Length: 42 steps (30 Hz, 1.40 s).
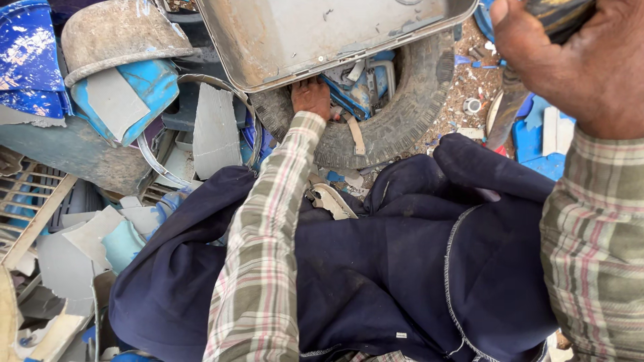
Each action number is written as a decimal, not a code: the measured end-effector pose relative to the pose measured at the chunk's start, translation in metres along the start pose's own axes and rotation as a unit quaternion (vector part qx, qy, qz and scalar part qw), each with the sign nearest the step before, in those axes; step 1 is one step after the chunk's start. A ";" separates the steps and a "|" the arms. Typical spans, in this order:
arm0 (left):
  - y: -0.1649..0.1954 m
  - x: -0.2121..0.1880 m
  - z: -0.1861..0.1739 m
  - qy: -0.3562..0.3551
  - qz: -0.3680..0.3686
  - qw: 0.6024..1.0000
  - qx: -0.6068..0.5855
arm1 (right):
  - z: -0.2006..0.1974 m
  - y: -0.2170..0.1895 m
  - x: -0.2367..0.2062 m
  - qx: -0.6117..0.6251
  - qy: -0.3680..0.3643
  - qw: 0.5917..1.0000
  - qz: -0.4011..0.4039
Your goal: The person uses a long knife to cut a large gray plastic container into smaller pieces. They repeatedly stab and slice the container while holding it with the other hand, working over a pile of scrap plastic and a tire.
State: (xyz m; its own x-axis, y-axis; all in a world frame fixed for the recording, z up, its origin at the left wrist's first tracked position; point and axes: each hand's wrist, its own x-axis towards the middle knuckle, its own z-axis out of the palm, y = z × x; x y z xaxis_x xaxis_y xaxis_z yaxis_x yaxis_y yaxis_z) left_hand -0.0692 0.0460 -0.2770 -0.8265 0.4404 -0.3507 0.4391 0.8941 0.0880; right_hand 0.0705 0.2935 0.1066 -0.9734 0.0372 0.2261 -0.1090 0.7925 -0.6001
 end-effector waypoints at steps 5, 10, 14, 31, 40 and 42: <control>0.017 0.006 0.002 0.010 -0.039 0.995 0.090 | -0.003 -0.016 0.006 -0.014 -0.018 1.000 0.012; 0.013 -0.005 -0.001 0.018 0.016 0.997 0.074 | -0.007 -0.025 0.013 -0.054 -0.017 0.998 -0.040; 0.001 -0.005 -0.008 -0.040 0.106 0.991 0.066 | -0.008 -0.018 0.010 -0.086 0.008 0.991 -0.099; -0.009 0.018 0.000 -0.083 0.130 0.986 0.055 | 0.004 0.046 0.007 -0.191 0.015 0.981 0.020; -0.015 -0.016 -0.073 -0.132 0.221 0.961 -0.105 | 0.007 0.056 0.007 -0.208 0.016 0.976 -0.060; -0.002 -0.026 -0.079 -0.165 0.154 0.944 -0.240 | 0.008 0.056 0.007 -0.236 0.027 0.967 -0.096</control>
State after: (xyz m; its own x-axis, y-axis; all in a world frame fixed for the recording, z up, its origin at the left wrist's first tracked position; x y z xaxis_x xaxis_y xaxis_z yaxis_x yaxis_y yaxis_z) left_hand -0.0766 0.0387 -0.1942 -0.4963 0.7073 -0.5034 0.3658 0.6963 0.6176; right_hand 0.0557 0.3332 0.0685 -0.9308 -0.1164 0.3466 -0.1703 0.9769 -0.1292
